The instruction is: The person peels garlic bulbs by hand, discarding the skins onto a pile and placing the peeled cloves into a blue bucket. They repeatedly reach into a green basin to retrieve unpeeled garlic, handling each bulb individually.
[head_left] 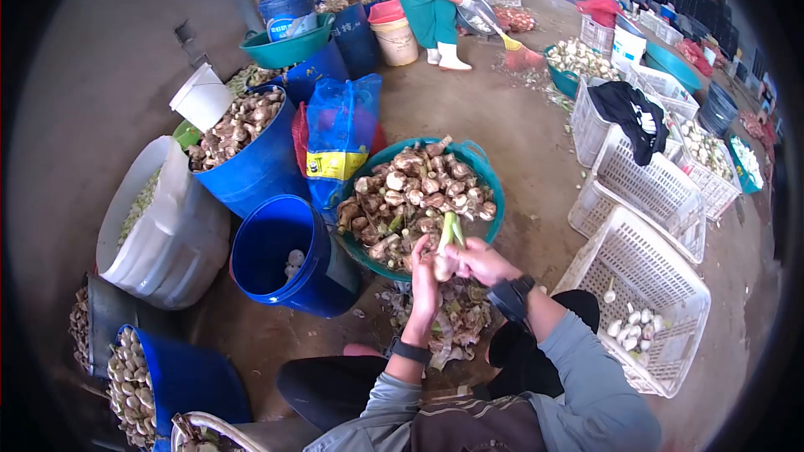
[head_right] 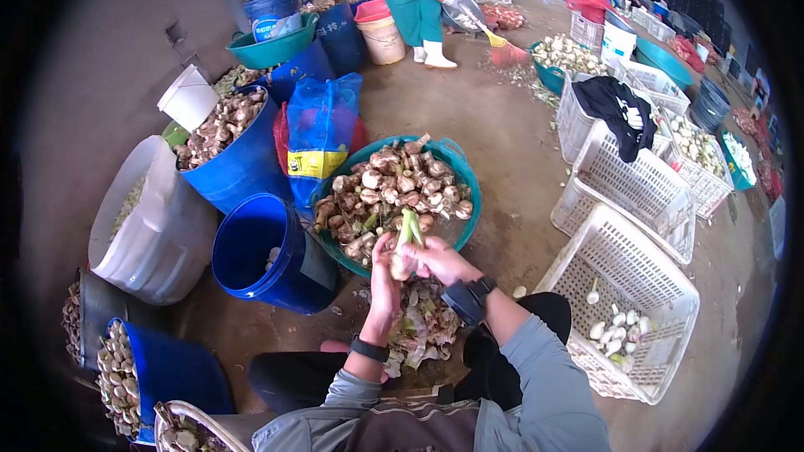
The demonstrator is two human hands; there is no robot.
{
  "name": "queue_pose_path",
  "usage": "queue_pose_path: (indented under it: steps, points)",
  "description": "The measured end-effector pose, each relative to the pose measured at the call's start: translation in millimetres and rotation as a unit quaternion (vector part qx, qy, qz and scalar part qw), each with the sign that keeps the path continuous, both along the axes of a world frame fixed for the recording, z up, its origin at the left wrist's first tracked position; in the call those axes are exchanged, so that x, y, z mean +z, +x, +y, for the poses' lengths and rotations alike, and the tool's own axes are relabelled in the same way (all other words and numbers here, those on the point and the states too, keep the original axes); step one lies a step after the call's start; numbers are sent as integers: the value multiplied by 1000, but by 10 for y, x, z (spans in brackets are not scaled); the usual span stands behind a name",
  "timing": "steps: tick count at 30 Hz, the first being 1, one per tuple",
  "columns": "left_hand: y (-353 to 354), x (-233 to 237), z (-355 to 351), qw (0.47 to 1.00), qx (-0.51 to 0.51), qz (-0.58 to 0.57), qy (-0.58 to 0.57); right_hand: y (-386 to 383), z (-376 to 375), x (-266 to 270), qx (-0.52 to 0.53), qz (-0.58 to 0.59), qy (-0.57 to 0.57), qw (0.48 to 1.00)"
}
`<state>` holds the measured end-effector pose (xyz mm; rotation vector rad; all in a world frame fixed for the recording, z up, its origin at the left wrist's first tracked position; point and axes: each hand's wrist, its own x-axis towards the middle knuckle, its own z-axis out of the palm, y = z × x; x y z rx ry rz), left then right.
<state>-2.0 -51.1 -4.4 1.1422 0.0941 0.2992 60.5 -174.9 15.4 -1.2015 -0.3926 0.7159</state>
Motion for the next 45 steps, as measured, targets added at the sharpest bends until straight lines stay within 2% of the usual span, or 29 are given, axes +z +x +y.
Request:
queue_pose_path:
  steps: [1, 3, 4, 5, 7, 9, 11, 12, 13, 14, 17, 18, 19, 21, 23, 25, 27, 29, 30, 31, 33, 34, 35, 38, 39, 40, 41, 43, 45]
  points:
    - [2, -24, 20, 990, -24, 22, -139, -45, -2, -13, -6, -2, 18, 1000]
    - [-1, 190, 178, 935, -184, 125, -277, -64, -2, 153, -39, -22, 50, 998]
    - [-13, 188, 206, 930, -171, 162, -281, -7, -63, 116, -10, -58, 6, 998]
    - [-25, 153, 255, 931, -183, 174, -264, 30, -94, 81, 20, -95, -37, 995]
    - [-153, 351, 11, 989, -15, 83, -119, -6, -72, 94, 14, -100, -43, 994]
    - [-168, 226, -7, 969, 80, -56, 229, -79, -42, 16, -50, 37, 42, 997]
    - [-170, 210, 26, 994, 56, 9, 94, -84, -30, -23, -33, 19, 46, 998]
    - [-121, 202, 63, 993, 24, 74, -94, -91, -38, 67, -98, -287, -58, 951]
    - [-100, 185, 88, 984, -3, 90, -154, -110, -61, 137, -151, -561, -154, 799]
    - [-111, 202, 90, 976, -13, 102, -194, -119, -95, 171, -123, -532, -221, 808]
    - [-85, 231, 135, 967, -3, 118, -227, -94, -42, -59, -180, -502, -246, 809]
    - [-64, 156, 179, 989, 77, 71, -101, -72, -52, -230, -176, -497, -248, 813]
    - [-35, 72, 197, 988, 152, 24, 26, -14, -96, -458, -110, -532, -313, 779]
    - [-63, 62, 362, 985, 164, 51, 35, 55, -253, -1036, 50, -554, -399, 729]
    - [-97, 70, 390, 989, 124, 42, -62, -119, -266, -939, 41, -568, -417, 708]
    - [-110, -115, 471, 994, 99, 21, -44, -65, -99, -383, 10, -524, -374, 765]
    - [-141, -42, 366, 997, 79, 26, -3, 10, 41, -162, -85, -457, -203, 862]
    - [-116, 0, 252, 996, 66, 47, 26, -37, 125, -93, -53, -381, -105, 917]
    - [-86, 0, 220, 997, 58, 34, 50, -6, 147, -160, -58, -478, -148, 864]
    - [-44, -124, 251, 995, 55, 32, 82, -1, 143, -181, -59, -475, -149, 865]
    - [-85, -38, 213, 977, 99, 8, 188, -22, 142, -101, -67, -319, -108, 939]
    - [-147, 52, 197, 930, 104, 7, 352, -79, 151, -65, -50, -70, -5, 996]
    - [-231, 130, 185, 855, 104, 7, 507, -65, 131, -67, -43, 0, 21, 999]
    - [-253, 169, 63, 840, 111, 34, 530, -100, 132, -110, -48, -1, 30, 998]
    - [-242, 165, 37, 828, 122, 42, 546, -70, 104, -88, -87, -194, -74, 974]
    - [-230, 155, 7, 809, 142, 35, 570, -51, 71, -61, -120, -380, -174, 900]
    - [-220, 147, -22, 788, 164, 30, 593, -72, 43, -37, -114, -381, -172, 901]
    - [-225, 218, -99, 751, 189, 28, 633, -147, 69, -12, -236, -514, -230, 792]
    - [-213, 223, -107, 769, 184, 24, 611, -113, 117, -59, -233, -421, -193, 855]
